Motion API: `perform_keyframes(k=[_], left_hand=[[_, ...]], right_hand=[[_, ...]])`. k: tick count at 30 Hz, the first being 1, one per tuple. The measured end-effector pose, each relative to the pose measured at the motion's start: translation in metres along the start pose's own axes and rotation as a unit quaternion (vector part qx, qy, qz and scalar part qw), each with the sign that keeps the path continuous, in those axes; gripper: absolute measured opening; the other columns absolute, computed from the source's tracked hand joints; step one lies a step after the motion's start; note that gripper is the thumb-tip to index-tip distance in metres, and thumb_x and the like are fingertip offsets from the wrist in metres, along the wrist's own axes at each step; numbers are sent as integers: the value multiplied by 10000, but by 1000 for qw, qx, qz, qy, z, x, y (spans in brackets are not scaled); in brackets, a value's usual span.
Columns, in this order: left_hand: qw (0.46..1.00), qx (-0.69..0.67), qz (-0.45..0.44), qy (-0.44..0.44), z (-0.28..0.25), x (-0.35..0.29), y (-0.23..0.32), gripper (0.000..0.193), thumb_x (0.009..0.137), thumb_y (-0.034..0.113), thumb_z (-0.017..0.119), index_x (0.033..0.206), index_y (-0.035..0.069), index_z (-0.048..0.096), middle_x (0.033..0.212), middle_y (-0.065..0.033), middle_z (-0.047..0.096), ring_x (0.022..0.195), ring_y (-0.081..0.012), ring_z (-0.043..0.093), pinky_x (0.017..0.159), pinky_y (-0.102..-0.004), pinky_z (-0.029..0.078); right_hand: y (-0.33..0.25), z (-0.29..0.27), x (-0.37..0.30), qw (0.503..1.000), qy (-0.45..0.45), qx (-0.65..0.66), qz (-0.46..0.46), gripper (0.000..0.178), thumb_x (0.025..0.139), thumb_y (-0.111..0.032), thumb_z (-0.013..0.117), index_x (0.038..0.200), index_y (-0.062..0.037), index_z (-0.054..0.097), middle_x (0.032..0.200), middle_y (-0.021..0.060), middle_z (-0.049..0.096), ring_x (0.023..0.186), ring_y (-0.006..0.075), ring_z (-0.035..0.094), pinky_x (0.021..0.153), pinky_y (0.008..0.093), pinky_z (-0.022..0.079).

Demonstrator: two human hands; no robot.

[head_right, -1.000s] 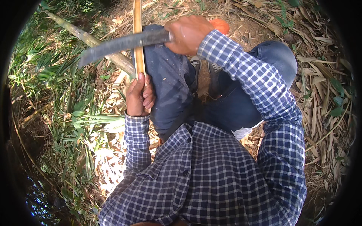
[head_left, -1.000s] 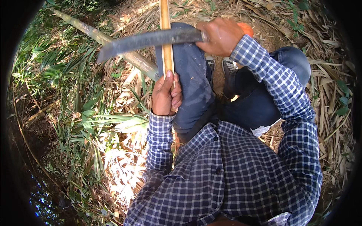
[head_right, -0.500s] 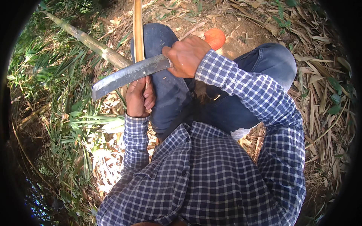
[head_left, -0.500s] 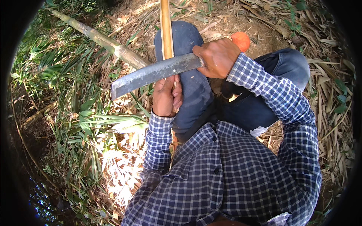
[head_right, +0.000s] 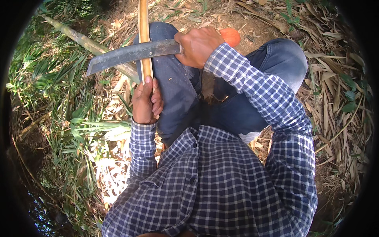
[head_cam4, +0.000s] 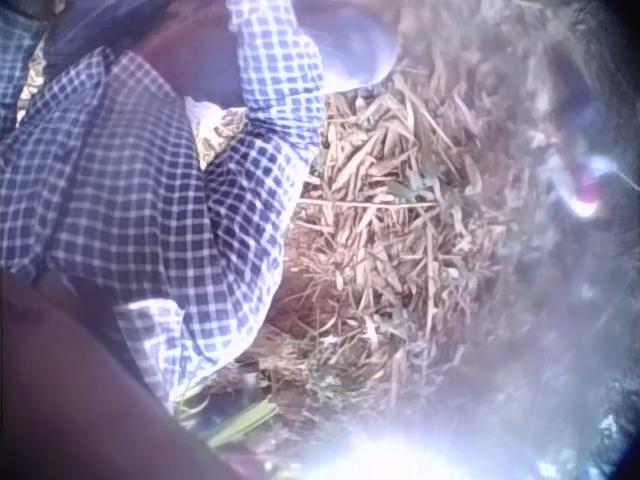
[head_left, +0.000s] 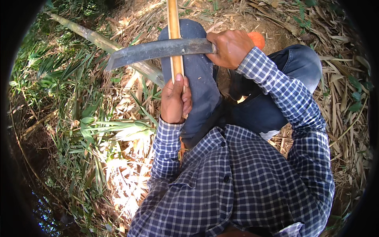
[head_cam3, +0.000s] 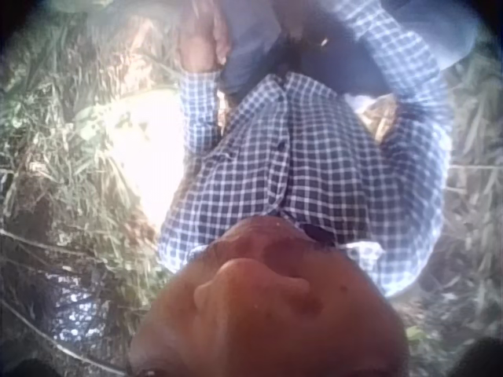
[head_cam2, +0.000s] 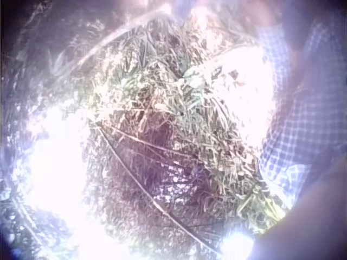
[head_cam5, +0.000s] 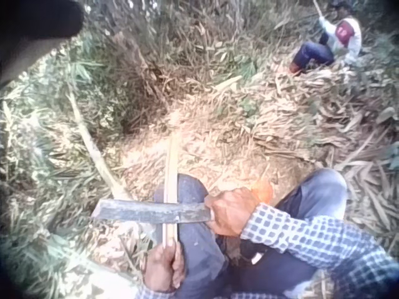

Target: The person sits on the ground and uses a curved blade to shave a long piece of bamboo. They hold the bamboo vertically against their leg and repeatedly scrape the surface to remove the outer layer.

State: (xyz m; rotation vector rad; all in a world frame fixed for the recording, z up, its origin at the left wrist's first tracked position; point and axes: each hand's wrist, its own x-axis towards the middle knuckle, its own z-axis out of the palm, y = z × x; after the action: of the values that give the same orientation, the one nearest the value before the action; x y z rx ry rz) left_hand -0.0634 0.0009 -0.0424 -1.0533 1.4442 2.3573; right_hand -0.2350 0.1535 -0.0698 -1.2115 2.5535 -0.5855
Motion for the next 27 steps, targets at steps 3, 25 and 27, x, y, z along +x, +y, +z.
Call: perform_keyframes(k=[3, 25, 27], left_hand=[[1000, 5, 10, -18, 0, -1, -1, 326, 1055, 364, 425, 901, 89, 509, 546, 43, 341, 361, -53, 266, 326, -216, 239], [1000, 18, 21, 12, 9, 5, 4, 332, 1057, 356, 418, 900, 75, 500, 548, 40, 345, 358, -52, 272, 327, -213, 253], [999, 26, 24, -2, 3, 2, -1, 340, 1054, 368, 424, 901, 74, 502, 548, 40, 346, 358, -51, 274, 328, -212, 254]], right_hand=[[-4, 0, -12, 998, -34, 12, -60, 261, 734, -261, 715, 903, -67, 674, 672, 141, 666, 656, 341, 680, 584, 466, 541], [-2, 11, -3, 999, 25, -8, -31, 276, 733, -288, 734, 892, -72, 671, 669, 123, 667, 642, 304, 684, 559, 444, 535], [-2, 9, -4, 999, 26, -3, -41, 275, 741, -291, 730, 908, -78, 678, 677, 125, 671, 660, 304, 691, 567, 444, 541]])
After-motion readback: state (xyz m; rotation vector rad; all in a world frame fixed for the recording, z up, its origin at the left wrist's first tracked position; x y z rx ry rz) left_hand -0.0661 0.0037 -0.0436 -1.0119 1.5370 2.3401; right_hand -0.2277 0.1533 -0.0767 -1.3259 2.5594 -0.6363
